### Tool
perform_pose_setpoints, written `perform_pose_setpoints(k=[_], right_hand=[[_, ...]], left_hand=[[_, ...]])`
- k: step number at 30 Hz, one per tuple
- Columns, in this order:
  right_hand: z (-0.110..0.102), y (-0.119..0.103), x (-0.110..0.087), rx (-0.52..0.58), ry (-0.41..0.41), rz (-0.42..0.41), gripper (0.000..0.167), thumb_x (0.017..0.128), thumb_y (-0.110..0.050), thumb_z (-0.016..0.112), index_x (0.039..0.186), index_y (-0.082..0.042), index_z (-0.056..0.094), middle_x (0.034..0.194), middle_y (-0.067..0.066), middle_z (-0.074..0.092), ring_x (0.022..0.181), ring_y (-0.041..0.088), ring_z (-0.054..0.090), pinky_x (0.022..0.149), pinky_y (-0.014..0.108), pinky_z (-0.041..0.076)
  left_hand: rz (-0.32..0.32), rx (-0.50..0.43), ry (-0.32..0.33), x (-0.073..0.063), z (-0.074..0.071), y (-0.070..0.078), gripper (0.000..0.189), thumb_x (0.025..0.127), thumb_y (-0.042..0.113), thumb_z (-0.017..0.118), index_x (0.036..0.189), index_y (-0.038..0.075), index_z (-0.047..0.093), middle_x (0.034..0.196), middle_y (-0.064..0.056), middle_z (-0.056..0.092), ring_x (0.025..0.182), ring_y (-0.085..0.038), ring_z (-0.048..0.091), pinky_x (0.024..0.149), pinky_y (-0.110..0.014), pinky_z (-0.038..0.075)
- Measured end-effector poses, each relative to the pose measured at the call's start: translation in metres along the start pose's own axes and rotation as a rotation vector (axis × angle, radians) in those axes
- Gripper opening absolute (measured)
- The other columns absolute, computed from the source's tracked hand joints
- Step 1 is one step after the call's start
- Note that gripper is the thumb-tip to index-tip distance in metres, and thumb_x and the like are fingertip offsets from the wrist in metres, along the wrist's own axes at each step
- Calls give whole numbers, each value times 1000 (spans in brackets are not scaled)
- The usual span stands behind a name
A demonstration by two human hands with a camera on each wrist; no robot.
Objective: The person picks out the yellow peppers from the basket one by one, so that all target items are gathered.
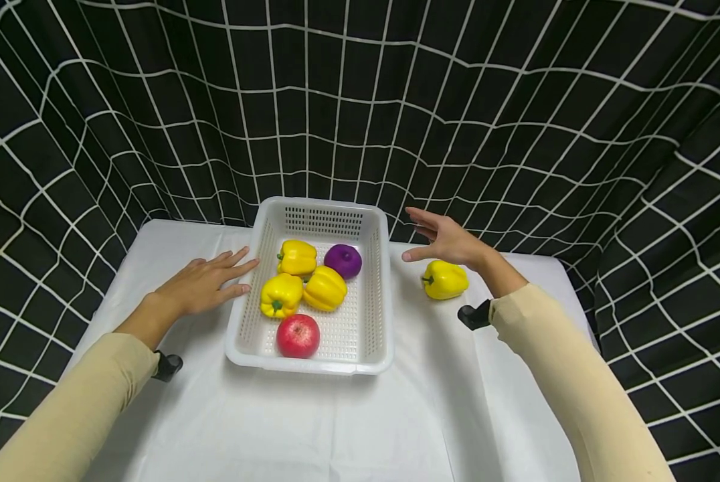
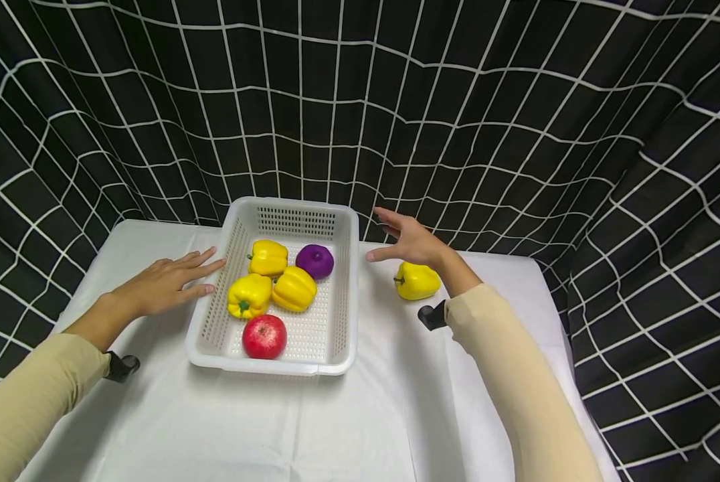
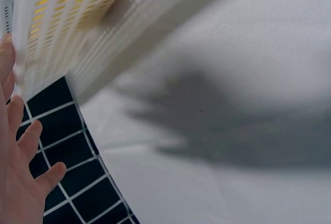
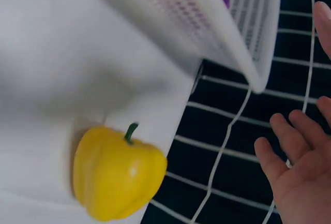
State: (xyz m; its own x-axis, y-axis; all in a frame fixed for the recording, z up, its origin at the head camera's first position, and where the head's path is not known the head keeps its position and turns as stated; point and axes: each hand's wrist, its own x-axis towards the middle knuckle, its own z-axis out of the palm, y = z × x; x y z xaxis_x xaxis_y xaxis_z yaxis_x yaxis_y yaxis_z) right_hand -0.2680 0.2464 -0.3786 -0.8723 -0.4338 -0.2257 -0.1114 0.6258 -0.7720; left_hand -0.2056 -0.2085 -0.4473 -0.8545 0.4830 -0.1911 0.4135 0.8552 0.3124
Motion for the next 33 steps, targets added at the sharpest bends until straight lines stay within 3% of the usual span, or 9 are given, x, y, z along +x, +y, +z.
perform_pose_setpoints(k=[19, 33], right_hand=[[55, -32, 36, 68, -190, -12, 101, 81, -16, 84, 159, -11, 21, 162, 17, 25, 148, 35, 27, 118, 47, 26], [92, -28, 52, 171, -237, 92, 89, 85, -15, 81, 157, -13, 29, 158, 13, 37, 142, 29, 41, 113, 40, 36]], left_hand=[[2, -7, 0, 2, 2, 0, 64, 101, 56, 44, 156, 26, 33, 165, -7, 18, 149, -42, 19, 112, -69, 21], [7, 0, 2, 1, -3, 1, 65, 101, 58, 43, 156, 25, 34, 165, -8, 19, 149, -43, 19, 112, -69, 22]])
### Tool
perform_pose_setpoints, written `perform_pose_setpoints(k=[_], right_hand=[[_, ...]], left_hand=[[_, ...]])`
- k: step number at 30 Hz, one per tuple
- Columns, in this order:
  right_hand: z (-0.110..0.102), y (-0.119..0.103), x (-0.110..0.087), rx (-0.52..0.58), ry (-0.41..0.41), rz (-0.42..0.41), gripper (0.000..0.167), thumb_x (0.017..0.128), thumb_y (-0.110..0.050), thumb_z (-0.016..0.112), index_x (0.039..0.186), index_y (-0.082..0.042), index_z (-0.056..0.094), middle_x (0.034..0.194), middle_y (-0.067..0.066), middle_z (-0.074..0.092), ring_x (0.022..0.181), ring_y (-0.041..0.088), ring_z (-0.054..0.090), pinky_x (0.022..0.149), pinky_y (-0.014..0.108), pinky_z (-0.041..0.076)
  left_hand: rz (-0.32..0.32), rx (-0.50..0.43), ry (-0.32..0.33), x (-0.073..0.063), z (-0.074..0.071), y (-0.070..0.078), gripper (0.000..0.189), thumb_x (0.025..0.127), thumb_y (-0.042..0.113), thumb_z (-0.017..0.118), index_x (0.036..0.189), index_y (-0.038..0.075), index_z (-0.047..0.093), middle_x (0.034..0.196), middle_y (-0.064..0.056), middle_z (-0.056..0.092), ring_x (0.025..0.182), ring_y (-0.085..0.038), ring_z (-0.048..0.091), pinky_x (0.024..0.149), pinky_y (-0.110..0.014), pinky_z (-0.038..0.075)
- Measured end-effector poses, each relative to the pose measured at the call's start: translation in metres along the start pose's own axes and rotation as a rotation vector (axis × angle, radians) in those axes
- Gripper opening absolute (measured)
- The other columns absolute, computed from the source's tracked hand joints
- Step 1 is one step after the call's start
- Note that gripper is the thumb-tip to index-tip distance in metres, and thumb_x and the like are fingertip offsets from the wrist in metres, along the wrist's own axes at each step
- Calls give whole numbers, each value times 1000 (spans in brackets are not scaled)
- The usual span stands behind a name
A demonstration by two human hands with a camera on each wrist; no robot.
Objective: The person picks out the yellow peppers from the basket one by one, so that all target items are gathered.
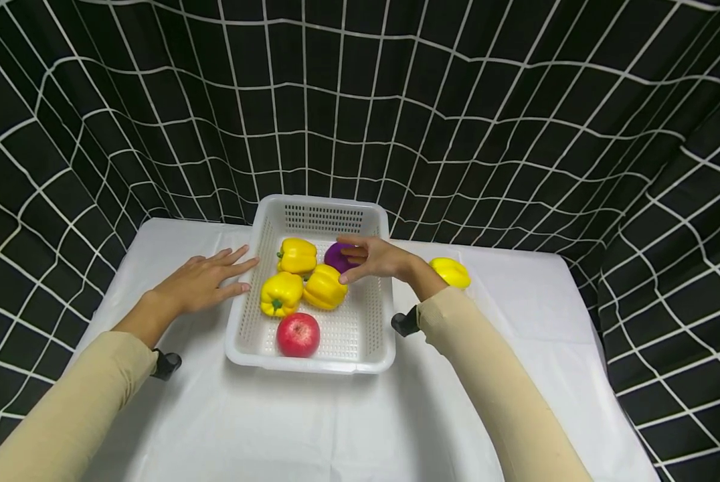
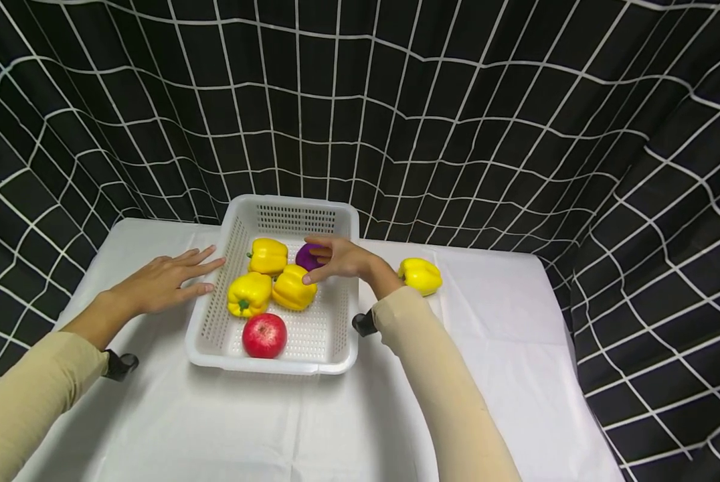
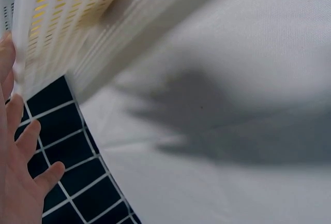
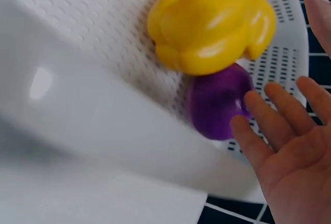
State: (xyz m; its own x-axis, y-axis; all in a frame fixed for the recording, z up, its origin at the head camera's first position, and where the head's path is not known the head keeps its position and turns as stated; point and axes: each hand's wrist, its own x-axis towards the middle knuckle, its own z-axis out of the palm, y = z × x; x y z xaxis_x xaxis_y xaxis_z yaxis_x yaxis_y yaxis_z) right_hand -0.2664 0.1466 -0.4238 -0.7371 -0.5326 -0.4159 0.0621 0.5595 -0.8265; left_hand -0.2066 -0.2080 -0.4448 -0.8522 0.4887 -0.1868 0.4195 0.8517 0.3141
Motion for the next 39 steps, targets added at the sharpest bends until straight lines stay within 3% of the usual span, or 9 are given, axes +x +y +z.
perform_pose_setpoints(k=[16, 30, 39], right_hand=[[30, -2, 20, 26, -5, 46, 87, 83, -20, 82, 155, -12, 34, 157, 11, 39, 143, 23, 39, 117, 38, 30], [41, -3, 24, -107, -30, 93, 84, 81, -16, 82, 154, -13, 39, 156, 12, 40, 145, 25, 36, 120, 41, 23], [48, 5, 27, -195, -33, 137, 80, 83, -16, 80, 153, -15, 41, 154, 12, 42, 137, 30, 40, 119, 47, 25]], left_hand=[[4, 8, -7, 1, 1, -2, 67, 100, 61, 40, 156, 25, 33, 165, -8, 18, 148, -43, 19, 111, -70, 21], [12, -2, 8, 1, 3, -5, 61, 102, 49, 48, 156, 25, 34, 165, -8, 19, 148, -42, 21, 111, -69, 24], [12, -3, 8, 0, 2, -4, 62, 102, 51, 46, 156, 25, 33, 165, -8, 19, 148, -43, 21, 111, -69, 24]])
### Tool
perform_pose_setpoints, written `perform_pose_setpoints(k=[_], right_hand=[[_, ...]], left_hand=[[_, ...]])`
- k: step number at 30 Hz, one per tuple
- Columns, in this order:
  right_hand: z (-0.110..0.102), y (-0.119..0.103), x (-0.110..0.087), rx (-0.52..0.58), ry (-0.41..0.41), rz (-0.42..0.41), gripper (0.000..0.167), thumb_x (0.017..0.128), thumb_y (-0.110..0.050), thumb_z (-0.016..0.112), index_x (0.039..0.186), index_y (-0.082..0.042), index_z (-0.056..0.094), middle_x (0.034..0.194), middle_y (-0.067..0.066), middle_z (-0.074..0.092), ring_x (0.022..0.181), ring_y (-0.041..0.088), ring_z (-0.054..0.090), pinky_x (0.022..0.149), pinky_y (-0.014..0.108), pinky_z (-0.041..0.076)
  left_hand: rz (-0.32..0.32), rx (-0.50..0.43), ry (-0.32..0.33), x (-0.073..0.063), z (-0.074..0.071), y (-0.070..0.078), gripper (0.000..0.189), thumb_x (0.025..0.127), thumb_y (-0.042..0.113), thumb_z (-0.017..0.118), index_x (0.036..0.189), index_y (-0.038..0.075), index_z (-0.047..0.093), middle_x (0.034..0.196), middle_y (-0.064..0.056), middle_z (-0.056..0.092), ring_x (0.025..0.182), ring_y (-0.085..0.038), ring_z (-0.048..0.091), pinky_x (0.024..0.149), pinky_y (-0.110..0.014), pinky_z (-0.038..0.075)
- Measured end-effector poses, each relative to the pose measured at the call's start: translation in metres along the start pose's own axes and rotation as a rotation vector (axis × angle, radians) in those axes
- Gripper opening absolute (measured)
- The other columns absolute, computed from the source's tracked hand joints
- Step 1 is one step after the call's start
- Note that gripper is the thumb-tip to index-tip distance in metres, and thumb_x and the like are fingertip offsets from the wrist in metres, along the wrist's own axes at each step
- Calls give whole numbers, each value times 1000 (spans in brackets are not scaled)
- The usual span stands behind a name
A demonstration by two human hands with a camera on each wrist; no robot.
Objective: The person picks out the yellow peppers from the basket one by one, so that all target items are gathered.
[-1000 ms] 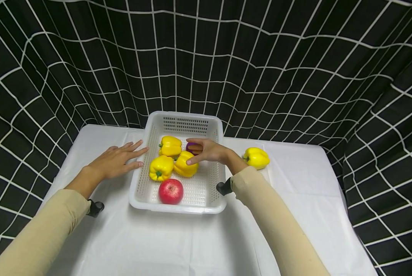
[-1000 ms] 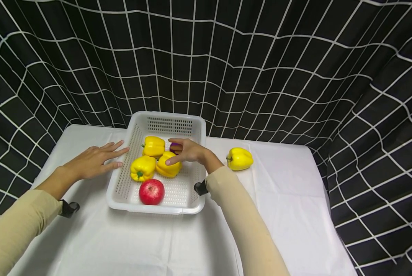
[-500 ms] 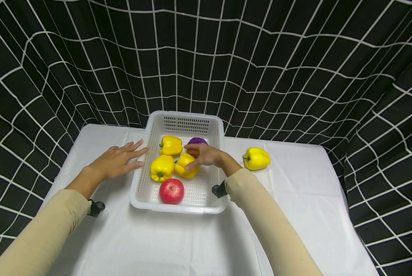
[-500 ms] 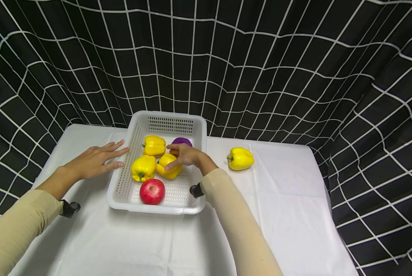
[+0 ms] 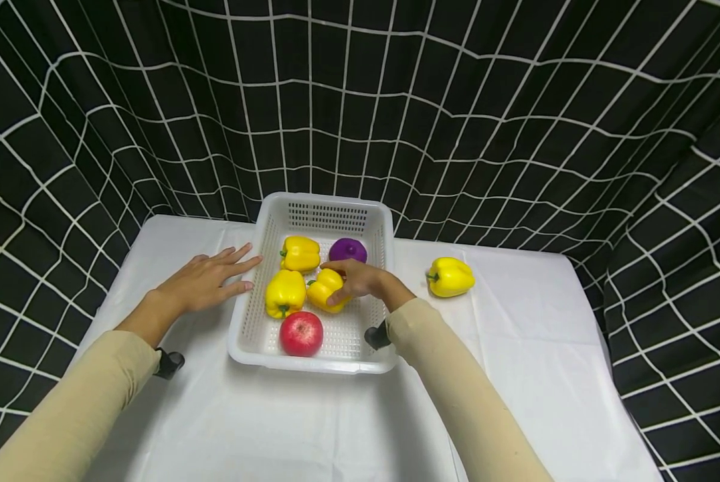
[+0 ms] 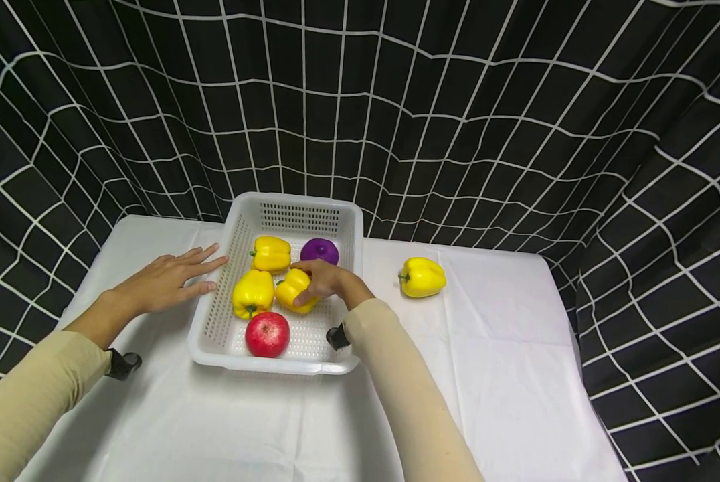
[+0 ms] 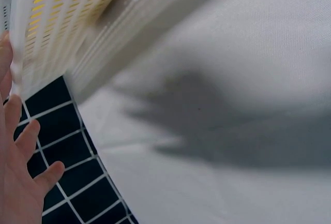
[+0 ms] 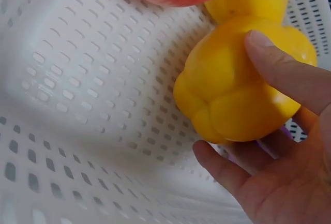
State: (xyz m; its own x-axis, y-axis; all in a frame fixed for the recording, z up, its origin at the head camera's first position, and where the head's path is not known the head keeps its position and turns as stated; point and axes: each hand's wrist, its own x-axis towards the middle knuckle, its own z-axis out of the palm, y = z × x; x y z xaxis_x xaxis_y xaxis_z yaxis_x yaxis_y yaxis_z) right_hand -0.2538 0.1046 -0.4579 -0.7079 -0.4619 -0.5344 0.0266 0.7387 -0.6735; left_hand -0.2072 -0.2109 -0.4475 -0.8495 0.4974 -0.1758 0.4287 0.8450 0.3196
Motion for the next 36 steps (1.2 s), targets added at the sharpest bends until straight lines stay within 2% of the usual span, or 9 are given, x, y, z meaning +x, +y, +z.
perform_pose_setpoints(k=[9, 25, 36], right_hand=[[1, 1, -1, -12, -13, -5, 82, 84, -18, 81, 154, -17, 39, 156, 13, 39, 139, 31, 39, 119, 47, 24], [1, 4, -2, -40, 7, -30, 79, 81, -20, 84, 149, -11, 44, 150, 14, 46, 135, 29, 43, 118, 44, 28], [-5, 1, -7, -38, 27, -84, 80, 80, -21, 85, 147, -7, 46, 146, 15, 50, 132, 30, 46, 116, 42, 32]], left_hand=[[1, 0, 0, 1, -1, 1, 62, 102, 50, 47, 156, 24, 34, 165, -8, 19, 148, -43, 21, 111, -67, 26], [-1, 2, 3, 0, 0, 2, 61, 102, 48, 48, 156, 23, 34, 165, -8, 19, 148, -42, 21, 112, -67, 24], [-5, 3, -7, -1, -2, 4, 65, 101, 57, 43, 156, 24, 33, 165, -9, 19, 148, -43, 20, 111, -69, 23]])
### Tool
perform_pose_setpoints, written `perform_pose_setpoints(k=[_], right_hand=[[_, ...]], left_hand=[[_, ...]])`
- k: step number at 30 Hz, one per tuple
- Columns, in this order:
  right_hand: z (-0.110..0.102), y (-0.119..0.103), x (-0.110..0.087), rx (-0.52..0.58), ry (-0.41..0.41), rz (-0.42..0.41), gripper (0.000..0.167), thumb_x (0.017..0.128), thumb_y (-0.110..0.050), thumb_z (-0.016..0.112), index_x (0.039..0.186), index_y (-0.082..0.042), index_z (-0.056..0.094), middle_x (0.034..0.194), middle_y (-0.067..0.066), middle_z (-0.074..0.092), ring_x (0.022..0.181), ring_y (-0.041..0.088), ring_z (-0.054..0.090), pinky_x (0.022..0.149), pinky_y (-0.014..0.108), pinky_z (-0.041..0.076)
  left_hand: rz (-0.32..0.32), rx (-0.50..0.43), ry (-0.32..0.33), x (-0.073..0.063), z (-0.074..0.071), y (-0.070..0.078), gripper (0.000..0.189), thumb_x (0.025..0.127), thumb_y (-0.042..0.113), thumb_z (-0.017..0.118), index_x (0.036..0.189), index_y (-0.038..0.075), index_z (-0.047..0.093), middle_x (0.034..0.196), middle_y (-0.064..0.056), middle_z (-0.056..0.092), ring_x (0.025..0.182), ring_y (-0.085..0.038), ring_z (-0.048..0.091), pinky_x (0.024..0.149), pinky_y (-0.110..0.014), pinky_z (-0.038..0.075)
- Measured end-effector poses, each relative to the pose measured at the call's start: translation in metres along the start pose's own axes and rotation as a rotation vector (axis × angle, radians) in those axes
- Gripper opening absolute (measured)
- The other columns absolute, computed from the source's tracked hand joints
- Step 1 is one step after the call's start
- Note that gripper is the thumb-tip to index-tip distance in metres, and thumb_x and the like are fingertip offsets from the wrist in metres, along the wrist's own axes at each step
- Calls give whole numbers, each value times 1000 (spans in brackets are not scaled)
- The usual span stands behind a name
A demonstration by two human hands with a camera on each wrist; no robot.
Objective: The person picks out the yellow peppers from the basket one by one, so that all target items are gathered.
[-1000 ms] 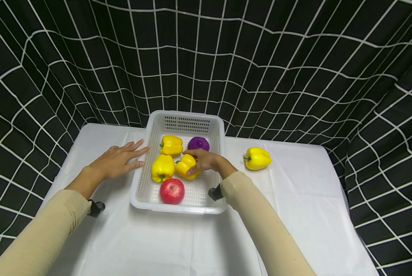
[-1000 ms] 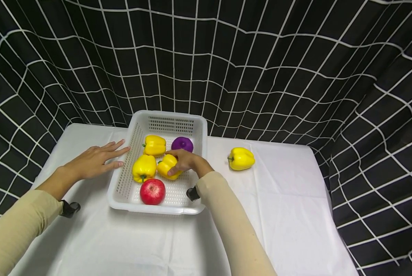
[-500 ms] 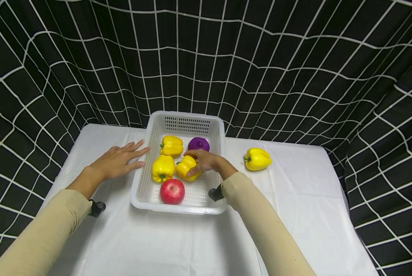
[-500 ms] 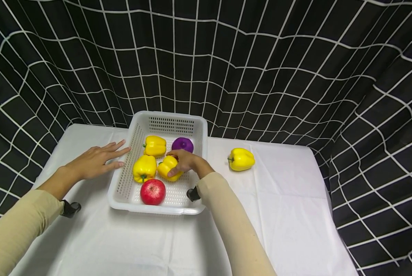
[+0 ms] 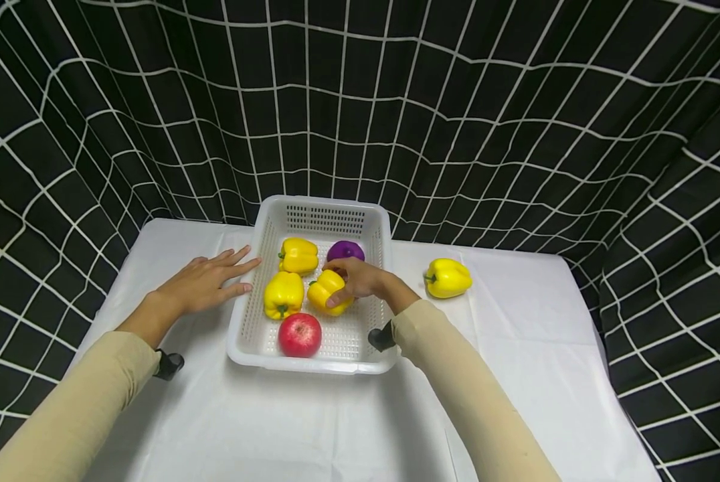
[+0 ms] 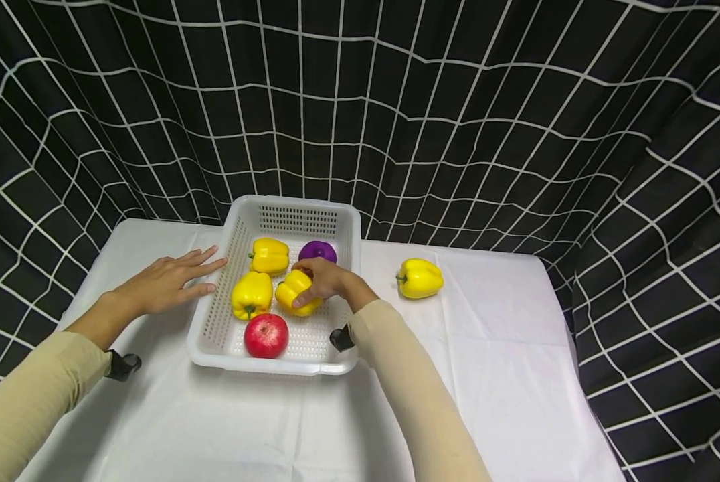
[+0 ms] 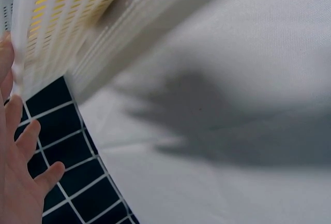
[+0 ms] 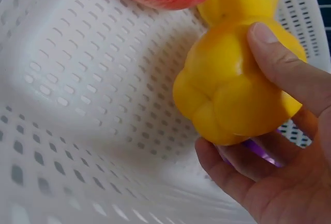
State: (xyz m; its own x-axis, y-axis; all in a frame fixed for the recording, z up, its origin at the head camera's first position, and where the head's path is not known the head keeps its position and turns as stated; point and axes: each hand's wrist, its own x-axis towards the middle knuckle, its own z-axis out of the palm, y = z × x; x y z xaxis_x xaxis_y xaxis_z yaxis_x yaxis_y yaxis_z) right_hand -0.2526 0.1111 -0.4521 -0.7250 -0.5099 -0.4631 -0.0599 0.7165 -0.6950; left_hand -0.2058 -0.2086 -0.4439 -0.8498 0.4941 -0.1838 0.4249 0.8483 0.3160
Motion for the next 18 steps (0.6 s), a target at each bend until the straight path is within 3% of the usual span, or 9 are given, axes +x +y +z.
perform_pose_setpoints(k=[8, 12, 18], right_hand=[[-10, -15, -7, -50, 33, -101, 77, 79, -24, 85, 145, -7, 49, 141, 14, 54, 123, 29, 52, 111, 41, 40], [-15, -19, -13, -26, 72, -142, 77, 78, -24, 86, 144, -7, 50, 137, 12, 57, 118, 29, 54, 107, 38, 44], [-23, -17, -23, 27, 148, -215, 78, 79, -23, 86, 145, -6, 48, 132, 10, 58, 110, 26, 56, 100, 33, 49]], left_hand=[[4, 2, 7, 0, 0, 0, 63, 102, 54, 44, 156, 23, 34, 165, -10, 20, 148, -43, 20, 111, -70, 22], [1, 4, 4, 1, 1, 1, 65, 101, 58, 41, 156, 24, 33, 165, -9, 20, 148, -43, 20, 111, -70, 21], [1, 0, 3, 1, 1, 0, 61, 102, 49, 47, 156, 24, 33, 165, -10, 20, 148, -43, 20, 111, -69, 22]])
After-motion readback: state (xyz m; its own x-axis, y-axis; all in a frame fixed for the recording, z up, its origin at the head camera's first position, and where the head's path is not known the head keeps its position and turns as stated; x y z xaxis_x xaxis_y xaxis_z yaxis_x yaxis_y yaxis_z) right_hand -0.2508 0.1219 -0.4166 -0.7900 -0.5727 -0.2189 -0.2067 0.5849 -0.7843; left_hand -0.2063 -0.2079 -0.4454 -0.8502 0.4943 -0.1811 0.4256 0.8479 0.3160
